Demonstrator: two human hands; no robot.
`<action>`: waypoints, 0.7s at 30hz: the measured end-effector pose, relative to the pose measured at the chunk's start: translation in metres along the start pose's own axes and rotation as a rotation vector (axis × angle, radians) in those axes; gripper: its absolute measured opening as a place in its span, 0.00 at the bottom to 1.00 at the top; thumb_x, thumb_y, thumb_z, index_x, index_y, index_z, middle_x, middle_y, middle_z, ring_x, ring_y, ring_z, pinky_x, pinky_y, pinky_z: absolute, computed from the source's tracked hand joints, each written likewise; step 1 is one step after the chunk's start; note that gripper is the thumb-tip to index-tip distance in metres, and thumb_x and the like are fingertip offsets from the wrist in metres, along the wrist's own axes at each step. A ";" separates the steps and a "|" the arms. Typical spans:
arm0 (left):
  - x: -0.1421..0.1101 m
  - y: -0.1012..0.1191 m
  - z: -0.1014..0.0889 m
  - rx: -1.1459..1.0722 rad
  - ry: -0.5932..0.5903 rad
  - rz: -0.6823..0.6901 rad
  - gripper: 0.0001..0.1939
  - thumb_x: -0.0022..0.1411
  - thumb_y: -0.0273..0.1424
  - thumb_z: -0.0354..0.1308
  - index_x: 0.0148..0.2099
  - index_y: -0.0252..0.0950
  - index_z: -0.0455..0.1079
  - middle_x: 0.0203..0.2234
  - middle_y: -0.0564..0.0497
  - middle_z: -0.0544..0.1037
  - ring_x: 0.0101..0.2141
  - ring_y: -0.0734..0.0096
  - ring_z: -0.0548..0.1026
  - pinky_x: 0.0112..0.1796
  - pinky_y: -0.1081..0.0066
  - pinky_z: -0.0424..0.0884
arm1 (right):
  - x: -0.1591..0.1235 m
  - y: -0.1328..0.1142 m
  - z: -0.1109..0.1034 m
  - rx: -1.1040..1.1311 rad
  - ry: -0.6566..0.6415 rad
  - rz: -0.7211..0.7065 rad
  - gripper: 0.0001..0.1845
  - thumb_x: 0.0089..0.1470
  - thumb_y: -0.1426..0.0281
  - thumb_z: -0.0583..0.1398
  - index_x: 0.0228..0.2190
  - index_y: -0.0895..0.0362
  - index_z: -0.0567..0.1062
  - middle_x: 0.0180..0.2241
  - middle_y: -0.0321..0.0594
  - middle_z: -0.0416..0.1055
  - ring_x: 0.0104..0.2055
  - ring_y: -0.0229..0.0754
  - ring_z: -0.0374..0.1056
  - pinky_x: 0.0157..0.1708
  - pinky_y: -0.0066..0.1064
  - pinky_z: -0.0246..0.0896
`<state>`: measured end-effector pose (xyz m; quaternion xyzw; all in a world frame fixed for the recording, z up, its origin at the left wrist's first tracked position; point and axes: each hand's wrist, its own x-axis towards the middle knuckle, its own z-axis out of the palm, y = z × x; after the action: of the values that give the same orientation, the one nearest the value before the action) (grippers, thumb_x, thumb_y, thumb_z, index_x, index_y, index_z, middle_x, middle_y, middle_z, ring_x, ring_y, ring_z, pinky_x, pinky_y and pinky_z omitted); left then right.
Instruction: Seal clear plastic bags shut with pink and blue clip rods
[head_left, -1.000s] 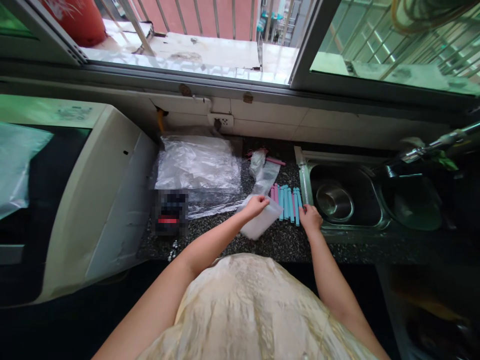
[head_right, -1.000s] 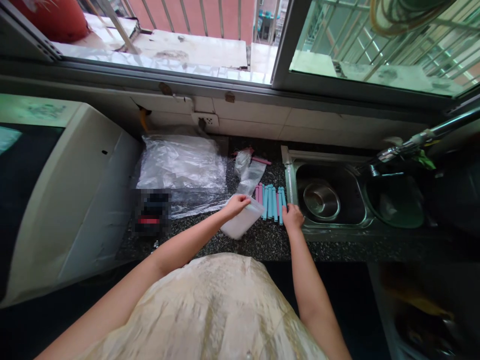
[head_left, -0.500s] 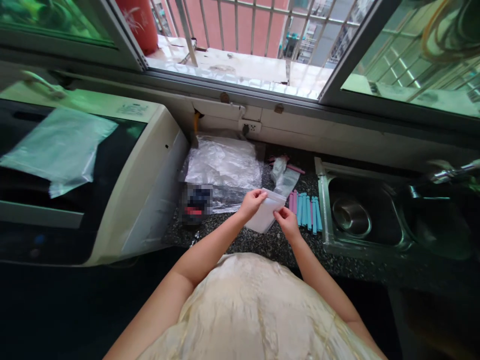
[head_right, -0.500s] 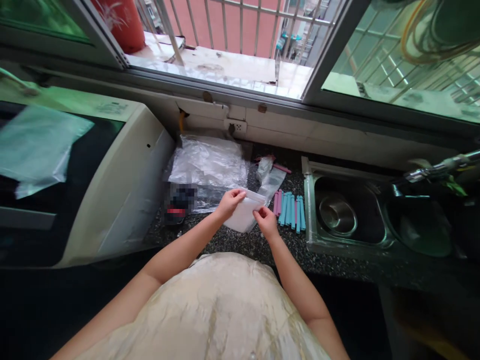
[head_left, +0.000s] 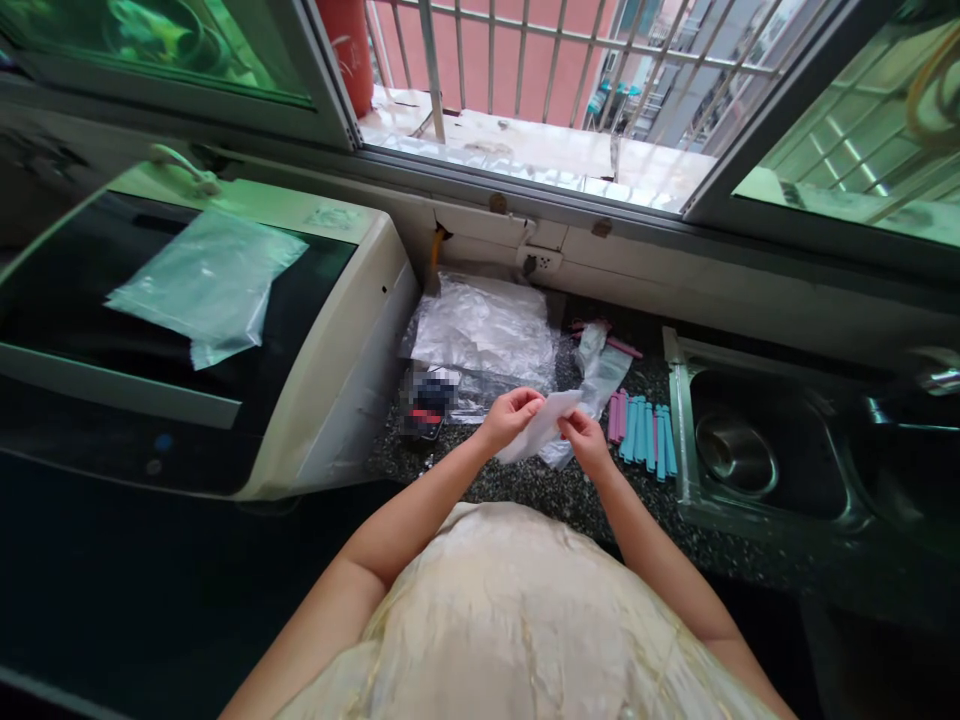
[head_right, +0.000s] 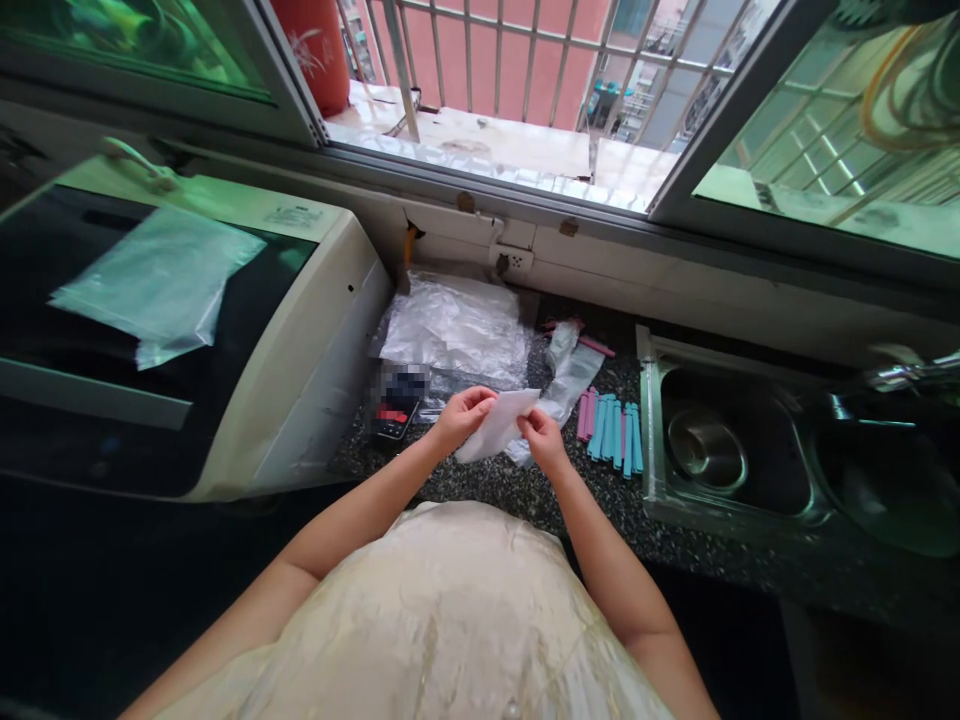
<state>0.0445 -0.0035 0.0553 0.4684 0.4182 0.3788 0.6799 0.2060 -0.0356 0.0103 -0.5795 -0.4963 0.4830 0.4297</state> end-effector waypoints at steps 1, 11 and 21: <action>-0.001 0.000 -0.002 0.006 0.008 0.006 0.19 0.46 0.44 0.57 0.31 0.32 0.65 0.20 0.54 0.66 0.22 0.80 0.60 0.23 0.77 0.55 | 0.001 -0.001 0.003 0.003 -0.016 0.000 0.15 0.43 0.56 0.58 0.26 0.56 0.71 0.20 0.33 0.65 0.22 0.35 0.56 0.21 0.27 0.53; -0.003 0.007 -0.026 0.014 0.108 0.082 0.22 0.46 0.48 0.57 0.31 0.32 0.66 0.18 0.56 0.65 0.20 0.81 0.60 0.22 0.78 0.57 | 0.004 -0.009 0.019 -0.012 -0.042 -0.053 0.16 0.43 0.56 0.58 0.23 0.57 0.69 0.20 0.33 0.64 0.22 0.34 0.56 0.23 0.27 0.54; -0.005 0.010 -0.034 0.100 0.184 0.130 0.18 0.44 0.44 0.59 0.27 0.33 0.66 0.19 0.55 0.68 0.23 0.78 0.63 0.25 0.76 0.60 | 0.000 -0.006 0.012 -0.015 -0.003 -0.082 0.23 0.42 0.48 0.57 0.25 0.56 0.70 0.24 0.37 0.68 0.26 0.38 0.63 0.28 0.30 0.60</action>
<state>0.0102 0.0059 0.0584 0.4912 0.4656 0.4422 0.5885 0.1932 -0.0343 0.0141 -0.5610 -0.5237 0.4624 0.4440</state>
